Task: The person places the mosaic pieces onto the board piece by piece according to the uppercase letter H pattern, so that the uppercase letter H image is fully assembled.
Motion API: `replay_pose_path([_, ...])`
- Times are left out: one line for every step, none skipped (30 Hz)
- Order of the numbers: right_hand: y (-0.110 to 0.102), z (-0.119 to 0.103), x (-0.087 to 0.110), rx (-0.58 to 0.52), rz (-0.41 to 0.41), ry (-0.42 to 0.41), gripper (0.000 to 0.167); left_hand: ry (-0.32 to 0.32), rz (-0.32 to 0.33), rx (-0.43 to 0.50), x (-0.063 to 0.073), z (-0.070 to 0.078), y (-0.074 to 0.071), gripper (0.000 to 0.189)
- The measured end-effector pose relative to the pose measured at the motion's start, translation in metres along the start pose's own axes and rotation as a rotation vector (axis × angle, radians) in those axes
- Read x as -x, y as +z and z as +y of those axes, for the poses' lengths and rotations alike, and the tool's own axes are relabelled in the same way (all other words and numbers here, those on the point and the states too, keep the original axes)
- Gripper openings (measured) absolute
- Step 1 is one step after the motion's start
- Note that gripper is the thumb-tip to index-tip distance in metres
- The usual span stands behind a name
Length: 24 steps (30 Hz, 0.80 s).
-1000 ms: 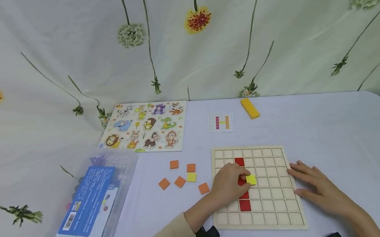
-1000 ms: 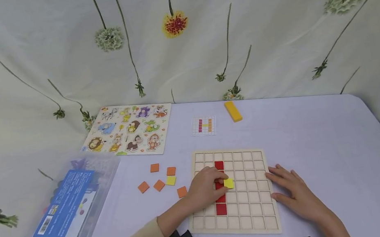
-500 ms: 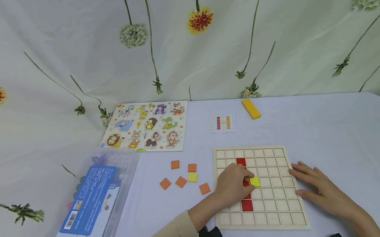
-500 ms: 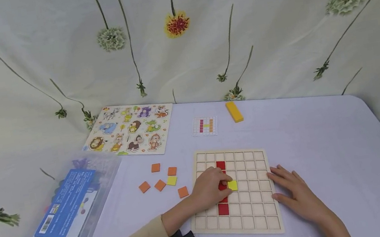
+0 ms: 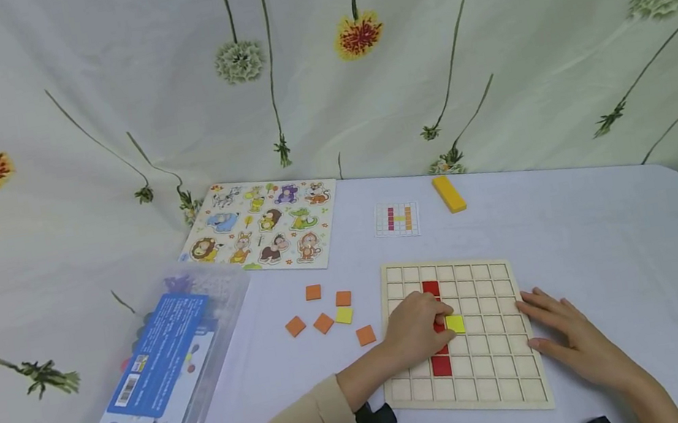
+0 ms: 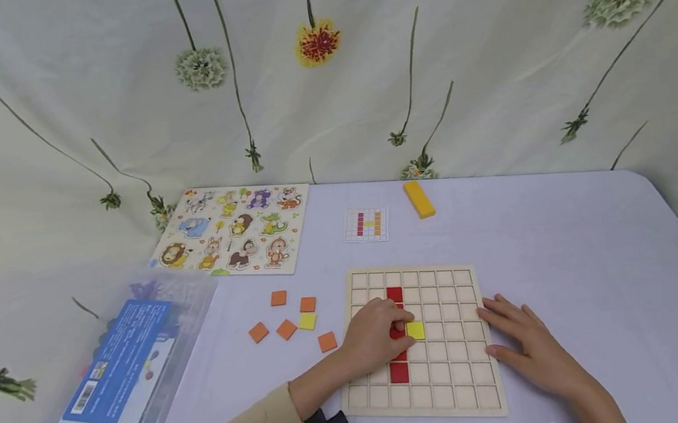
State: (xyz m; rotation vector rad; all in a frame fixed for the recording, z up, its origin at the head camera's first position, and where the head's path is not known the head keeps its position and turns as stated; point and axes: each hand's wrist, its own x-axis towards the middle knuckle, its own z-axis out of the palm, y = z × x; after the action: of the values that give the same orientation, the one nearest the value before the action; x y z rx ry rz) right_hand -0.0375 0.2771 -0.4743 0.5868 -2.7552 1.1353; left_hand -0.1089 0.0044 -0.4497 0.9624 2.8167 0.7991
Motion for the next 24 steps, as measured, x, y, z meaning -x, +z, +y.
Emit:
replay_pose_path([0.000,0.000,0.000,-0.001,0.000,0.001,0.058,0.001,0.001,-0.001,0.000,0.000,0.000,0.026])
replay_pose_path([0.000,0.000,0.000,-0.001,0.000,0.003,0.058,0.002,0.000,-0.001,0.000,0.000,0.000,0.026])
replay_pose_path([0.000,0.000,0.000,-0.003,-0.001,0.006,0.058,0.001,0.000,0.003,0.000,0.000,0.000,0.026])
replay_pose_path([0.000,0.000,0.000,-0.004,-0.003,0.008,0.058,-0.002,-0.001,0.008,0.001,0.000,-0.001,0.026])
replay_pose_path([0.000,0.000,0.000,-0.005,-0.003,0.011,0.058,-0.008,-0.003,0.019,0.001,0.000,-0.002,0.026])
replay_pose_path([0.000,0.000,0.000,-0.006,-0.005,0.013,0.058,-0.013,-0.003,0.032,0.002,0.000,-0.004,0.027])
replay_pose_path([0.000,-0.001,0.000,-0.008,-0.006,0.016,0.058,-0.018,-0.002,0.040,0.003,0.000,-0.007,0.027])
replay_pose_path([0.000,-0.001,0.000,-0.008,-0.006,0.017,0.058,-0.026,-0.002,0.053,0.005,-0.001,-0.011,0.028])
replay_pose_path([0.000,-0.001,0.000,-0.008,-0.005,0.017,0.058,-0.032,0.000,0.068,0.007,-0.001,-0.015,0.029])
replay_pose_path([0.000,-0.001,0.000,-0.006,-0.004,0.015,0.058,-0.034,0.005,0.082,0.010,-0.002,-0.021,0.031])
replay_pose_path([0.000,-0.001,-0.001,-0.005,-0.001,0.013,0.058,-0.037,0.012,0.094,0.013,-0.004,-0.027,0.032])
replay_pose_path([0.000,-0.001,-0.001,-0.005,0.001,0.010,0.058,-0.036,0.022,0.105,0.016,-0.007,-0.033,0.034])
replay_pose_path([0.000,-0.002,-0.001,-0.004,0.003,0.007,0.058,-0.038,0.035,0.118,0.020,-0.010,-0.040,0.035])
replay_pose_path([0.000,-0.001,-0.001,-0.004,0.005,0.005,0.058,-0.039,0.053,0.140,0.024,-0.015,-0.047,0.037])
replay_pose_path([0.000,-0.001,-0.001,-0.002,0.005,0.004,0.058,-0.040,0.076,0.160,0.028,-0.021,-0.054,0.038])
replay_pose_path([0.000,-0.001,-0.001,0.000,0.004,0.004,0.058,-0.048,0.099,0.176,0.033,-0.027,-0.060,0.040])
replay_pose_path([0.000,-0.001,0.000,0.001,0.004,0.004,0.058,-0.062,0.123,0.197,0.038,-0.033,-0.066,0.041])
replay_pose_path([0.000,0.000,0.000,0.002,0.003,0.006,0.058,-0.072,0.149,0.216,0.043,-0.041,-0.072,0.042])
replay_pose_path([0.000,0.000,0.000,0.005,0.002,0.007,0.058,-0.089,0.172,0.237,0.048,-0.049,-0.076,0.043])
replay_pose_path([0.000,0.000,-0.001,0.009,0.002,0.009,0.058,-0.099,0.188,0.247,0.053,-0.057,-0.080,0.045])
replay_pose_path([0.000,0.000,-0.001,0.015,0.002,0.010,0.058,-0.111,0.197,0.250,0.058,-0.065,-0.084,0.047])
replay_pose_path([0.001,0.000,-0.001,0.017,0.002,0.009,0.058,-0.122,0.199,0.252,0.063,-0.073,-0.086,0.049])
replay_pose_path([0.001,0.000,-0.001,0.016,0.002,0.011,0.057,-0.128,0.197,0.255,0.067,-0.080,-0.087,0.050])
replay_pose_path([0.001,0.000,-0.001,0.020,0.002,0.011,0.057,-0.129,0.193,0.256,0.070,-0.088,-0.088,0.051])
